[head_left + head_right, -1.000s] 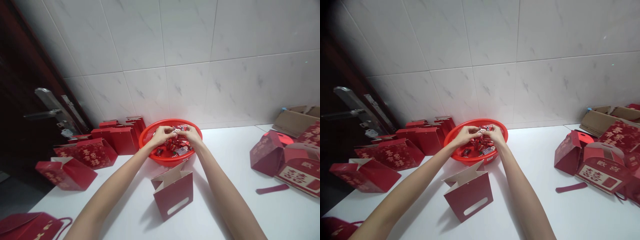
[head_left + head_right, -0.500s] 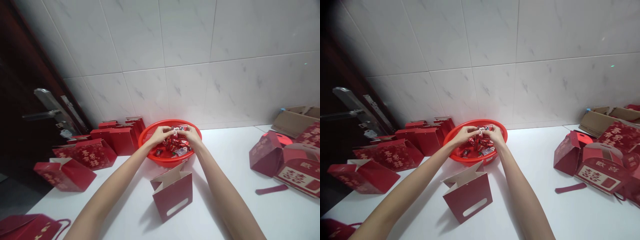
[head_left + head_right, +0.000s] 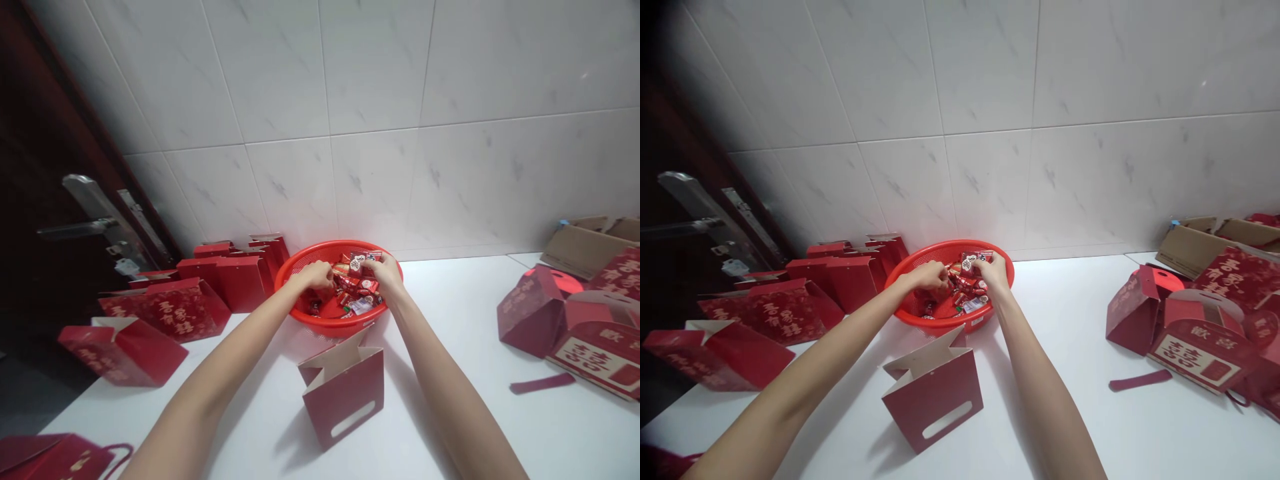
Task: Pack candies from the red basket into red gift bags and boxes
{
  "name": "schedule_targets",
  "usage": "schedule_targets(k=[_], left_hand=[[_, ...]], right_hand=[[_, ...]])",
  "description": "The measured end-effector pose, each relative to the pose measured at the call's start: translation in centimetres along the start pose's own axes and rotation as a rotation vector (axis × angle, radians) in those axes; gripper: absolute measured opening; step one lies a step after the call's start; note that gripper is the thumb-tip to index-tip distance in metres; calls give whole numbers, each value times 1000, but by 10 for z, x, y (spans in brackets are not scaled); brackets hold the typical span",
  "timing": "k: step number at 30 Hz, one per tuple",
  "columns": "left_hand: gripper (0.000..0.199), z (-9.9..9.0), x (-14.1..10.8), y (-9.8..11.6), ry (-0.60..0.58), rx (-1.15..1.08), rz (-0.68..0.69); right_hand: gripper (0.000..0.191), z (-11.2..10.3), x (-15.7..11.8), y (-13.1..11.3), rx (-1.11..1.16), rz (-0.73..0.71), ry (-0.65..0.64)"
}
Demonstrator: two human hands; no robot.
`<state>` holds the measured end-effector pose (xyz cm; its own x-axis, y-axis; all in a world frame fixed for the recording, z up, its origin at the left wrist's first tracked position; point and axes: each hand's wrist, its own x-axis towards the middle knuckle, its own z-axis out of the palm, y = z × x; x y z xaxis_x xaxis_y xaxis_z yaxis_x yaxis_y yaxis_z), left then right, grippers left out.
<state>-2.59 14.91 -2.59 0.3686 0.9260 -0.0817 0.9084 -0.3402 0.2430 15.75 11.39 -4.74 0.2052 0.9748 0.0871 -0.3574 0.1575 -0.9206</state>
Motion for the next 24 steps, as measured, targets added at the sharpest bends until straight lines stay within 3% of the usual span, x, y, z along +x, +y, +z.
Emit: schedule_targets(k=[5, 9, 13, 17, 24], left_hand=[[14, -1, 5, -9, -12, 55, -78], [17, -1, 9, -3, 15, 128, -104], [15, 0, 12, 11, 50, 163, -18], [34, 3, 21, 23, 41, 134, 93], [14, 17, 37, 16, 33, 28, 127]], right_hand=[[16, 0, -1, -1, -15, 4, 8], [15, 1, 0, 0, -15, 7, 10], [16, 0, 2, 4, 1, 6, -2], [19, -2, 6, 8, 16, -2, -6], [19, -4, 7, 9, 46, -23, 38]])
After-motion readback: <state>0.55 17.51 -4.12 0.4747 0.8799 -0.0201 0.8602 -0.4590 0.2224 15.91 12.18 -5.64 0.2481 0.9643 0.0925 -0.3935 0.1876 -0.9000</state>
